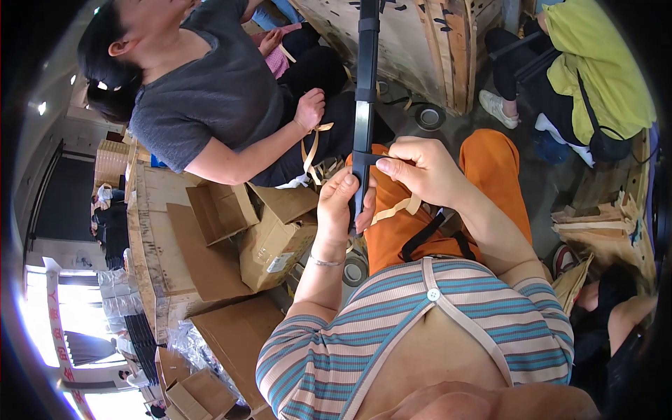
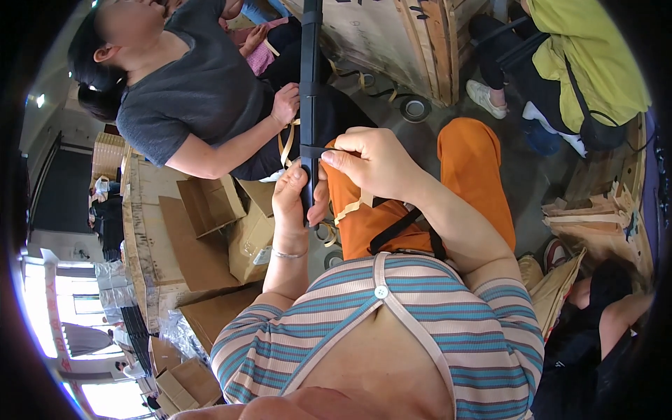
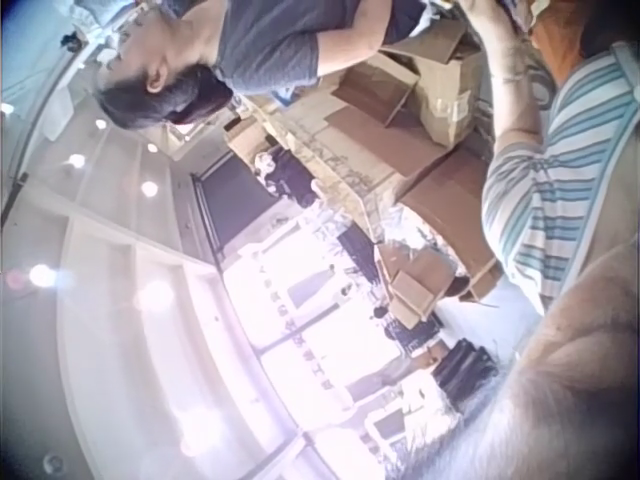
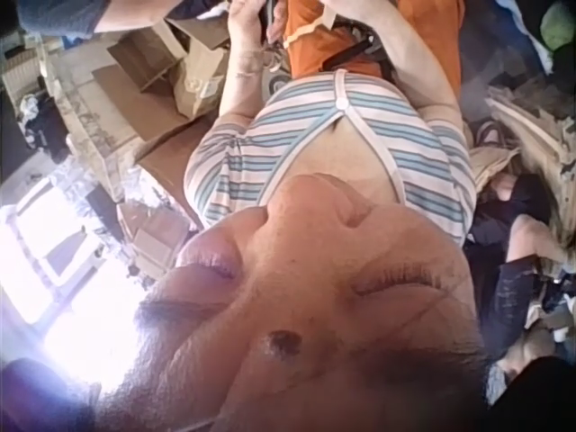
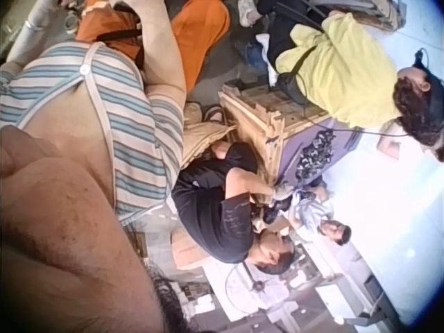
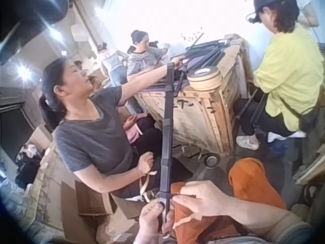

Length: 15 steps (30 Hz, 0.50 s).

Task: Applying small pieces of tan tape to long black rods in a workshop environment.

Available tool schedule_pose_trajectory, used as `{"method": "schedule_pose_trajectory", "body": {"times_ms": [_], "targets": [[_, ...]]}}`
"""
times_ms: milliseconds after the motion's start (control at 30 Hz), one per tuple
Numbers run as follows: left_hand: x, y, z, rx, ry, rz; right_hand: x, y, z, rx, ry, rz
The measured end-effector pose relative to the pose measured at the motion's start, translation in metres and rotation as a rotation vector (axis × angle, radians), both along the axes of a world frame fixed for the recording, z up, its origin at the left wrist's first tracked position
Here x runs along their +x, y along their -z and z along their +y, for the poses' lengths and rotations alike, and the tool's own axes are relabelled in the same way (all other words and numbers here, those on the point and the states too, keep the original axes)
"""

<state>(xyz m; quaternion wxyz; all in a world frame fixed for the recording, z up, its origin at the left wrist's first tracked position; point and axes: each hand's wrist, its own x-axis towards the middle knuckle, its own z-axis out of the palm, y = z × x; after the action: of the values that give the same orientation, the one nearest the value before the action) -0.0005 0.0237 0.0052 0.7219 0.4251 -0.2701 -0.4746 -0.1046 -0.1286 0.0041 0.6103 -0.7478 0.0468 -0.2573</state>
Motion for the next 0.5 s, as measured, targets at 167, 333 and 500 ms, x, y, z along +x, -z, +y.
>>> {"method": "schedule_pose_trajectory", "body": {"times_ms": [167,333,500], "targets": [[0.008,0.009,-0.002,-0.022,0.127,0.185,0.005,0.003,-0.009,0.110,-0.094,0.041],[0.010,0.016,-0.007,-0.020,0.217,0.458,0.008,0.011,-0.017,0.185,-0.179,0.072],[0.004,0.011,-0.011,0.026,0.060,0.124,0.010,0.006,-0.014,0.239,-0.191,0.003]]}}
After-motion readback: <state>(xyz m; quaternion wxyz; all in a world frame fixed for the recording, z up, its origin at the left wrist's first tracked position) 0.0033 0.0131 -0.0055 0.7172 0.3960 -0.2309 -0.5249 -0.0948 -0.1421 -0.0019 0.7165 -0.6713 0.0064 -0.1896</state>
